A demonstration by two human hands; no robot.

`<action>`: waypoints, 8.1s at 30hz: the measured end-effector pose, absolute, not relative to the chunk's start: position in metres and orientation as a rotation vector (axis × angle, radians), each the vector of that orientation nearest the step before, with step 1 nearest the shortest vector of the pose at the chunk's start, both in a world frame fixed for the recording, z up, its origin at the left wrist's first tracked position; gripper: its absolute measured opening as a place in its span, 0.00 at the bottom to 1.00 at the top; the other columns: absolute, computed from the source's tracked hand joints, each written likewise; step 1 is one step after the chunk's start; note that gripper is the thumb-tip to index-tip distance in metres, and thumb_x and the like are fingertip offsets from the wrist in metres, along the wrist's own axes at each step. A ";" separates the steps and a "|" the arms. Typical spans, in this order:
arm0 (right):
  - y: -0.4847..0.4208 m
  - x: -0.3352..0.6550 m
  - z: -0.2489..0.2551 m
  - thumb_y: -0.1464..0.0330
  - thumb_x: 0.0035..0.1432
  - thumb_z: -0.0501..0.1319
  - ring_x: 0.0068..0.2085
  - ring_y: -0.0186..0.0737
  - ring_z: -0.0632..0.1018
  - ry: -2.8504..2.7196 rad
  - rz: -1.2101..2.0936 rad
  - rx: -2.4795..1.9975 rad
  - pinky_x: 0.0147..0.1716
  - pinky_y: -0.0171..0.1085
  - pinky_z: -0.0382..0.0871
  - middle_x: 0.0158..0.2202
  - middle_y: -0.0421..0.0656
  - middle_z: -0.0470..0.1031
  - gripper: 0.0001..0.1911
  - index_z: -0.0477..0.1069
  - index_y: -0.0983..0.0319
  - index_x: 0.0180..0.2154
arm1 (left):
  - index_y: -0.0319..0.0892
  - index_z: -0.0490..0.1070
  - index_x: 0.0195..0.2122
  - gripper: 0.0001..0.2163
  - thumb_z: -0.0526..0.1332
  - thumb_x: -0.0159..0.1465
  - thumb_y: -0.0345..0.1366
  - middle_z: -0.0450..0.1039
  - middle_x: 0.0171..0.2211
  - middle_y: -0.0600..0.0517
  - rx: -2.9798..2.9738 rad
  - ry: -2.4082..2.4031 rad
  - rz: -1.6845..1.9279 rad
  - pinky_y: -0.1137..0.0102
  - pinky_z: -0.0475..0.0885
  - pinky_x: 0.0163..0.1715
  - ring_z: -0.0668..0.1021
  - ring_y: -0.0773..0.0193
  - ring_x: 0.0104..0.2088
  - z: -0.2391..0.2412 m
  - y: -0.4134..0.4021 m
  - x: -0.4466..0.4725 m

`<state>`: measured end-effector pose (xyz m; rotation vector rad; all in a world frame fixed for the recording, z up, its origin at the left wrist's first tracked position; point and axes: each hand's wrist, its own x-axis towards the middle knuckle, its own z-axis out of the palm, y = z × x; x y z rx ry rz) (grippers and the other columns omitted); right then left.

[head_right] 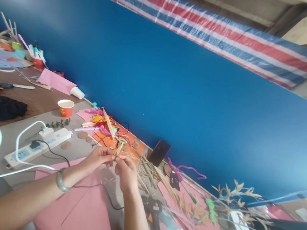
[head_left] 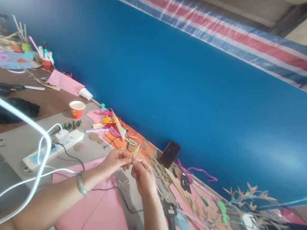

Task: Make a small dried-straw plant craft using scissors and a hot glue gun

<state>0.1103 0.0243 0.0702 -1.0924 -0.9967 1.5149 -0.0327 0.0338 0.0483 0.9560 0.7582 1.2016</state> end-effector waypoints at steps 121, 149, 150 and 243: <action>0.018 0.106 0.073 0.60 0.48 0.69 0.19 0.26 0.58 -0.891 1.528 -1.012 0.21 0.31 0.53 0.17 0.34 0.64 0.13 0.73 0.63 0.27 | 0.34 0.73 0.29 0.15 0.62 0.58 0.45 0.75 0.26 0.47 0.935 0.686 1.131 0.72 0.69 0.26 0.75 0.67 0.22 0.059 0.020 -0.034; 0.020 0.103 0.066 0.61 0.48 0.69 0.18 0.25 0.58 -0.913 1.504 -1.038 0.19 0.30 0.48 0.17 0.34 0.65 0.13 0.72 0.64 0.27 | 0.36 0.72 0.26 0.08 0.62 0.56 0.37 0.73 0.24 0.52 0.997 0.792 1.148 0.75 0.64 0.20 0.71 0.73 0.16 0.056 0.021 -0.034; 0.021 0.103 0.066 0.61 0.48 0.69 0.18 0.25 0.58 -0.908 1.499 -1.039 0.19 0.30 0.47 0.17 0.34 0.65 0.13 0.72 0.64 0.27 | 0.36 0.72 0.26 0.09 0.63 0.57 0.38 0.73 0.24 0.52 1.007 0.784 1.139 0.75 0.63 0.19 0.70 0.73 0.16 0.056 0.021 -0.034; -0.029 0.142 0.042 0.67 0.58 0.57 0.36 0.39 0.76 -2.435 0.517 -1.972 0.33 0.32 0.60 0.37 0.45 0.77 0.10 0.76 0.60 0.37 | 0.37 0.71 0.28 0.13 0.69 0.48 0.40 0.72 0.20 0.55 0.716 0.892 1.441 0.75 0.66 0.15 0.64 0.77 0.11 0.028 0.065 -0.055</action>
